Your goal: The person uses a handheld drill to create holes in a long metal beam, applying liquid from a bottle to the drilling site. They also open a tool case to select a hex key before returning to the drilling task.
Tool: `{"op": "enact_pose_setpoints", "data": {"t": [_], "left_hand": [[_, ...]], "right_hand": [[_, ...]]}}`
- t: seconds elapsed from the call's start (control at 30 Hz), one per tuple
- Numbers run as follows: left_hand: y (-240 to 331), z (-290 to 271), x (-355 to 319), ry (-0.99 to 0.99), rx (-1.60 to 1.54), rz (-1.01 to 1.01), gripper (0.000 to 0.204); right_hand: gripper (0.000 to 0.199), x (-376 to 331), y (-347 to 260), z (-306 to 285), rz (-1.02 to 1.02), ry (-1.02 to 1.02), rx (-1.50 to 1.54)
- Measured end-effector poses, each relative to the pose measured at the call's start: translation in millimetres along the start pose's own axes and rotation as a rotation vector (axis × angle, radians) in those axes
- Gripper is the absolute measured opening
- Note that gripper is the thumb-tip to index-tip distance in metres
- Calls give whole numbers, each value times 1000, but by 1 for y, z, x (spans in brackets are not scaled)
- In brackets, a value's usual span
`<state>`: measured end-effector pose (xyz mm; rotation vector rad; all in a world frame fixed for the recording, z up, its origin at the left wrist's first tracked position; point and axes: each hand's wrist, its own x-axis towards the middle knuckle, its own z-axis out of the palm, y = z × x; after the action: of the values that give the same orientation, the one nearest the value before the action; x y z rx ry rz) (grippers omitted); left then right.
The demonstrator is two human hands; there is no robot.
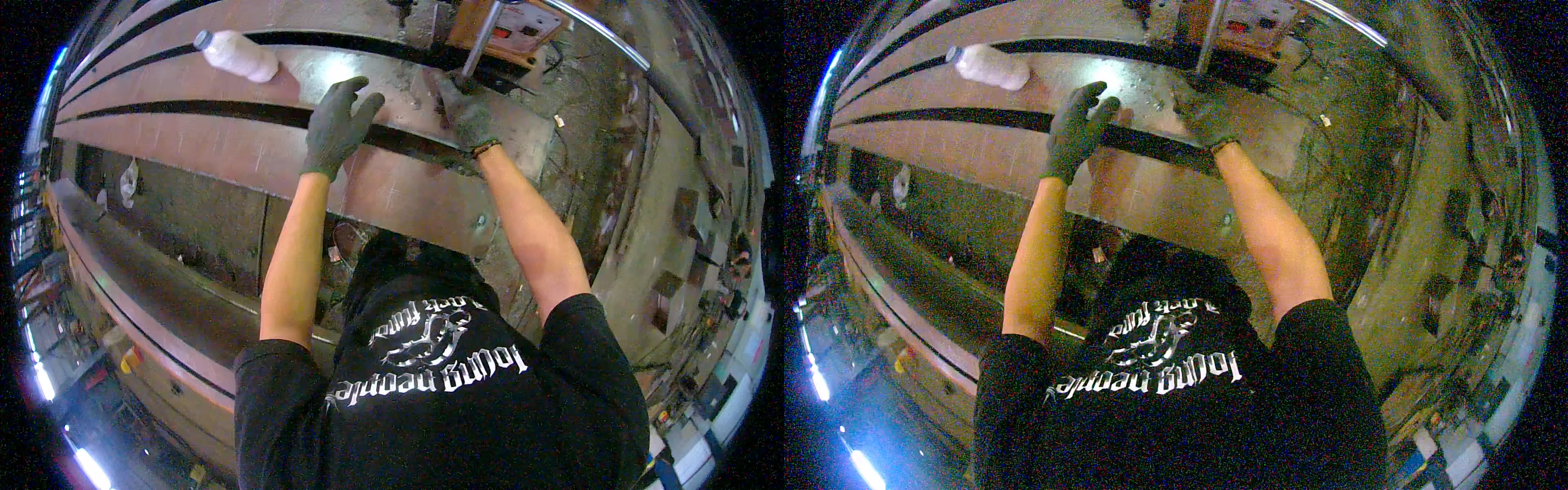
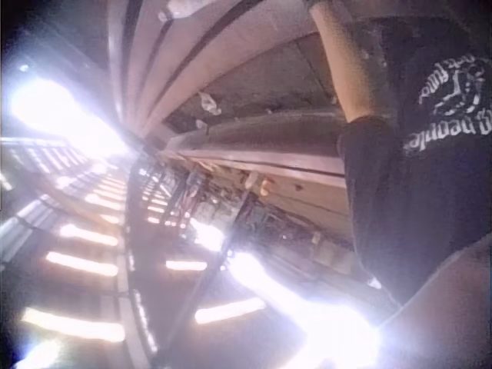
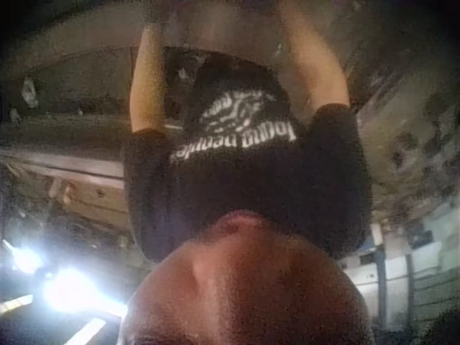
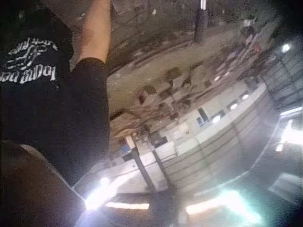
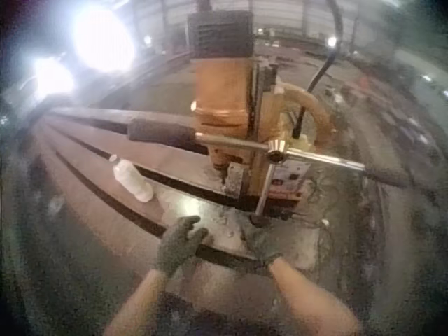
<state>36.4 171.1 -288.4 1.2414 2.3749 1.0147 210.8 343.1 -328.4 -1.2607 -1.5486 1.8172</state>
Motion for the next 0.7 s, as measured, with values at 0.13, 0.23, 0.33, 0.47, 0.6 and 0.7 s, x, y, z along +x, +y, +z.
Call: {"op": "enact_pose_setpoints", "data": {"t": [0.13, 0.23, 0.33, 0.47, 0.6, 0.7], "left_hand": [[7, 34, 44, -81, 281, 92, 60], [-7, 75, 75, 104, 461, 262, 64], [-53, 107, 114, 101, 697, 367, 63], [-75, 107, 135, 141, 703, 302, 56], [-65, 79, 131, 271, 609, 74, 62], [-55, 44, 102, 274, 468, 46, 63]], "right_hand": [[35, 14, -2, 3, 87, 61, -20], [37, 19, 4, 26, -97, -64, 167], [31, 35, 22, 71, -237, -88, 225], [30, 11, -14, 80, -226, -170, 257], [23, 27, 19, 49, -89, -55, 313], [19, -1, -17, 12, -112, 71, 79]]}}
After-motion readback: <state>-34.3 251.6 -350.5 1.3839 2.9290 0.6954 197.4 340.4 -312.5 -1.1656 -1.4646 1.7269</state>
